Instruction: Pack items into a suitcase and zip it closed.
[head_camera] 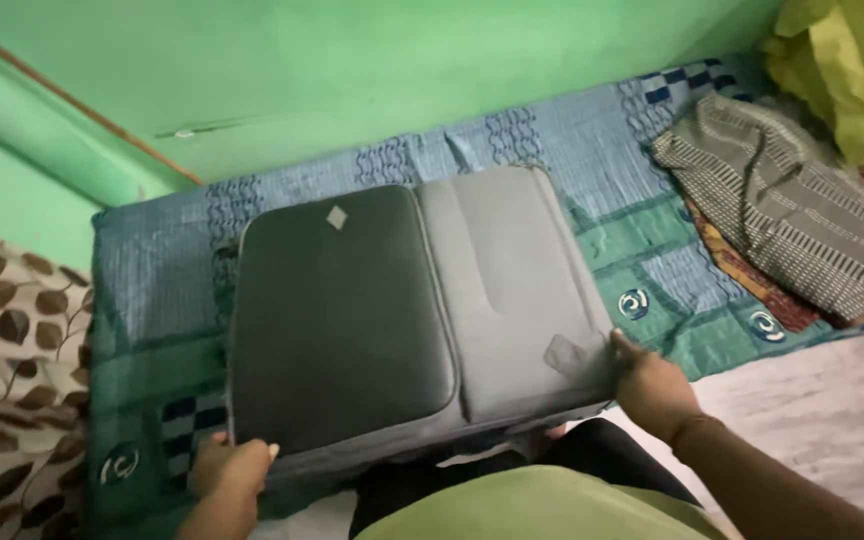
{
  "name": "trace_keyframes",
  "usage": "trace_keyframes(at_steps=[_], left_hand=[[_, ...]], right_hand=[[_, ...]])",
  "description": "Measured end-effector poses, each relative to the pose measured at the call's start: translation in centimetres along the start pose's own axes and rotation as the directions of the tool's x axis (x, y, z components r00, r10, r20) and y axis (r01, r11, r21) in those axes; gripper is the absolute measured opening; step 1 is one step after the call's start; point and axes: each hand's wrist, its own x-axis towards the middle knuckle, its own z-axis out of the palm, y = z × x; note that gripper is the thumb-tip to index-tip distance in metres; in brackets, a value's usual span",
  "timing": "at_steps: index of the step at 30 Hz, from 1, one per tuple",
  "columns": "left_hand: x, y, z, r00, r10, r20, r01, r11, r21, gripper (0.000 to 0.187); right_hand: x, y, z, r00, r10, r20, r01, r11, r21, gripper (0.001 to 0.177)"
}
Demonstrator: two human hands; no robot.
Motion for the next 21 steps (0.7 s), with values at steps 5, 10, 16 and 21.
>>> trace_keyframes(at_steps=[5, 10, 16, 21], left_hand=[[-9.4, 4.2, -2.1, 0.894, 0.439, -0.089, -0.333, 0.785, 0.523, 0.085], [-15.1, 4.6, 0.3, 0.623, 0.765, 0.164, -0.652, 0.391, 0.650, 0.080], [-18.5, 5.5, 3.0, 0.559, 0.741, 0.372, -0.785, 0.329, 0.525, 0.102], [-18.7, 6.0, 4.5, 0.680, 0.549, 0.486, -0.704, 0.305, 0.641, 0.101]], right_hand=[[-2.5, -5.7, -3.1, 0.998, -0.061, 0.015, 0.062, 0.988, -0.142, 0.085], [-4.1, -11.0, -7.7, 0.981, -0.161, 0.108, 0.177, 0.973, -0.152, 0.117], [-3.2, -13.1, -8.7, 0.851, -0.309, 0.425, 0.442, 0.858, -0.263, 0.125], [-1.7, -12.0, -6.7, 0.784, -0.254, 0.566, 0.508, 0.787, -0.350, 0.126]])
